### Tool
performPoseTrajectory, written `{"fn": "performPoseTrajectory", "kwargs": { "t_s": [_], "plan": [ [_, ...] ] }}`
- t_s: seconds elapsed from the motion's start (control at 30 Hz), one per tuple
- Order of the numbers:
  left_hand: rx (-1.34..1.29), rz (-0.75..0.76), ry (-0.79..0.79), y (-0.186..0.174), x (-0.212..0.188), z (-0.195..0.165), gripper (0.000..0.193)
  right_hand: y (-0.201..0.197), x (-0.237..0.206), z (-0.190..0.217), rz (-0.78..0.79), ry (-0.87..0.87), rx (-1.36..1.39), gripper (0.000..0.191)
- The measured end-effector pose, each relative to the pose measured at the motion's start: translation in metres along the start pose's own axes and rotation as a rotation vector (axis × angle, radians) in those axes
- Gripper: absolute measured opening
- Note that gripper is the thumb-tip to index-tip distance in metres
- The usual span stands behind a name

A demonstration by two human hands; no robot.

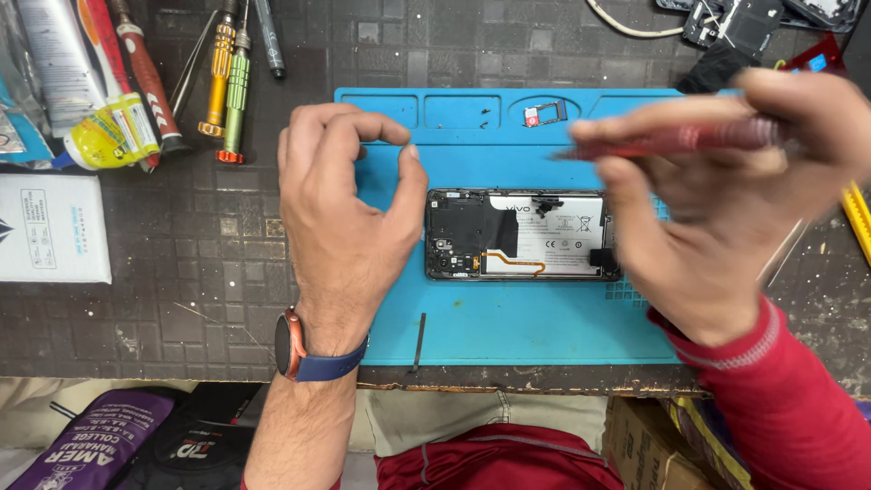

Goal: The person repairs a smartphone at a workbench. They use a screwdriver to remove screws from the opened phone, detach the back cover and battery area, power the phone on and tap its screen to test it, then reassemble the back cover and drive screws back in with the screwdriver.

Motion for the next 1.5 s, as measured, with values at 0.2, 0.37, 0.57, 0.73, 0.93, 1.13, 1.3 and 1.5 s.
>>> {"fn": "performPoseTrajectory", "kwargs": {
  "t_s": [0.2,0.37,0.57,0.73,0.93,1.13,1.3,1.5],
  "plan": [
    [0.075,-0.002,0.036,0.000,0.007,0.004,0.021,0.053,0.043,-0.021,0.055,-0.018,0.266,0.058],
    [0.099,0.015,0.026,0.000,0.014,0.017,0.022,0.079,0.058,-0.037,0.063,-0.005,0.240,0.055],
    [0.130,0.018,0.037,-0.002,0.016,0.032,0.023,0.096,0.057,-0.051,0.066,0.068,0.274,0.056],
    [0.154,0.036,0.077,-0.004,0.013,0.030,0.026,0.092,0.048,-0.052,0.053,0.073,0.327,0.063],
    [0.127,0.097,0.117,-0.001,0.007,0.020,0.032,0.076,0.035,-0.045,0.032,0.108,0.337,0.066],
    [0.046,0.142,0.153,0.008,0.006,0.014,0.033,0.038,0.014,-0.047,-0.208,0.533,0.466,0.065],
    [0.028,0.212,0.245,0.020,0.008,0.003,0.033,-0.011,-0.039,-0.050,-0.418,0.678,0.410,0.061],
    [-0.043,0.351,0.364,0.044,-0.002,-0.024,0.031,-0.035,-0.097,-0.052,-0.480,0.742,0.375,0.059]
  ]
}}
Point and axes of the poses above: each hand's wrist, its own x-axis towards the middle knuckle, its own y-axis out of the palm, z = x × y, the point moved 3 cm from there along x, towards the middle knuckle, and after that the axes turned 7 degrees about -y, right-handed, at the moved point
